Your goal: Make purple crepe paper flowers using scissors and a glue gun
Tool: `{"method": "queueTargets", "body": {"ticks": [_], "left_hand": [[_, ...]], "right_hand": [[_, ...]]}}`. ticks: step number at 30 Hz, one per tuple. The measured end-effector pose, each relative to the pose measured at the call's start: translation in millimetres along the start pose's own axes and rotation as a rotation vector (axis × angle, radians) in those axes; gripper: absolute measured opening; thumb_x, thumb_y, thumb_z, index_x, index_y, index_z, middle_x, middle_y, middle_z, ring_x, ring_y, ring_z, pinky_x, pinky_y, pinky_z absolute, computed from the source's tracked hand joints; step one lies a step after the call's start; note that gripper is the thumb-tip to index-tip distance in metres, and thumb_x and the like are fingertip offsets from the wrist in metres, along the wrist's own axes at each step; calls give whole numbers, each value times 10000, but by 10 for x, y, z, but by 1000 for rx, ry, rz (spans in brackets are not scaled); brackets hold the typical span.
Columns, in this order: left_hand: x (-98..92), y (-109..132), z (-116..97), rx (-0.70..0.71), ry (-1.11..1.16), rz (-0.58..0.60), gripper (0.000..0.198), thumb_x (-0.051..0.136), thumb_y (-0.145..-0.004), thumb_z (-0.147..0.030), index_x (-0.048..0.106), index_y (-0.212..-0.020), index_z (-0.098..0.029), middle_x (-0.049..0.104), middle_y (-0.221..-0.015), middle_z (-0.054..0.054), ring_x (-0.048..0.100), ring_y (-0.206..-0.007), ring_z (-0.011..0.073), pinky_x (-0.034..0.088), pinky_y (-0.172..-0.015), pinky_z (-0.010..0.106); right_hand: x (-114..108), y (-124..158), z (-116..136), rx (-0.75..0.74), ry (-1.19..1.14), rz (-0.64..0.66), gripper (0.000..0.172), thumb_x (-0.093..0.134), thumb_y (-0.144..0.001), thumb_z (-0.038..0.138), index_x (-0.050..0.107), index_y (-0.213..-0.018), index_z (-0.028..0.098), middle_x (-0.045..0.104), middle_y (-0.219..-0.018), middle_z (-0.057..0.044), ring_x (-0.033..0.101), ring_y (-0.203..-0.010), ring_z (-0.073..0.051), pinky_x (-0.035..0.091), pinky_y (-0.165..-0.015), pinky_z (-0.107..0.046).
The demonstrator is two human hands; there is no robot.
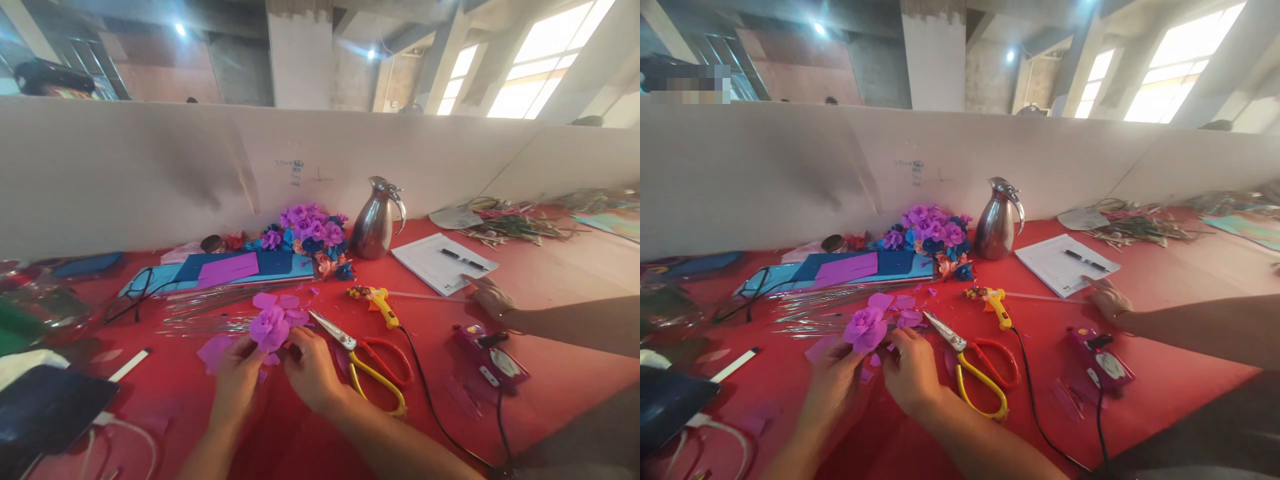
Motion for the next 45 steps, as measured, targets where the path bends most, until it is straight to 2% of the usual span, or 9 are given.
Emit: {"method": "queueTargets", "body": {"ticks": [4,9,12,15,21,26,33,38,45], "left_hand": [[-3,-3,37,-48,-22,41,335,795,-566,-421,753,-733,-134,686,-610,38,528,-496,133,352,-429,224],[-17,30,-11,-23,-46,-3,230,775,-576,-363,723,-636,-148,653,-574,12,529,-534,138,402,-488,233],[35,67,-33,-10,44,10,189,775,-580,-329,730,-655,-161,650,-588,-3,538,-550,131,423,-527,235],[112,86,-40,29,133,94,194,770,-616,-332,747,-696,-157,678,-641,32,592,-641,170,482,-634,281],[156,132,-95,104,83,192,181,770,-662,-322,777,-787,-192,712,-886,65,625,-853,214,494,-788,313],[161,178,-245,236,36,215,123,747,-697,-310,771,-744,-198,687,-884,68,624,-880,222,494,-809,326],[170,232,-328,328,-113,220,153,701,-753,-320,767,-826,-202,722,-920,68,639,-851,209,500,-825,340],[135,210,-315,363,-184,158,138,638,-785,-261,768,-787,-215,738,-875,40,645,-819,194,491,-790,298],[82,137,-227,241,-250,60,200,569,-752,-210,761,-800,-180,720,-782,28,610,-758,188,461,-701,262]], "right_hand": [[11,-5,-18,0,7,7,194,575,-794,75,705,-814,218,690,-774,-6,616,-676,-144,467,-634,-220],[11,8,-50,7,-19,7,206,554,-787,76,703,-828,212,692,-785,-11,612,-680,-146,467,-630,-223],[5,32,-56,-8,-46,-3,204,535,-774,83,694,-820,201,680,-773,-23,597,-669,-156,452,-613,-233],[2,52,-58,-52,-79,-6,182,512,-781,110,670,-759,197,668,-764,-36,592,-699,-172,450,-650,-254],[-41,83,-114,-88,-100,-55,205,409,-673,67,550,-619,206,570,-642,-11,521,-609,-159,387,-571,-240],[-53,96,-140,-73,-99,-38,219,389,-578,53,538,-620,209,566,-639,-6,512,-610,-164,379,-565,-240],[-33,101,-162,-43,-178,-48,194,442,-610,74,582,-640,206,597,-662,-13,544,-653,-176,415,-601,-252],[-106,53,-161,136,-366,-61,135,550,-707,178,640,-805,204,622,-698,-3,542,-610,-155,424,-590,-254],[-32,34,-190,461,-884,116,208,625,-768,391,631,-785,184,601,-565,15,517,-508,-109,370,-520,-213]]}}
Point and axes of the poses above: each hand's wrist, its own y-axis away from the middle knuckle, its own x-axis out of the palm, z = x × y, the point moved 5 cm from there along -y, towards the middle knuckle
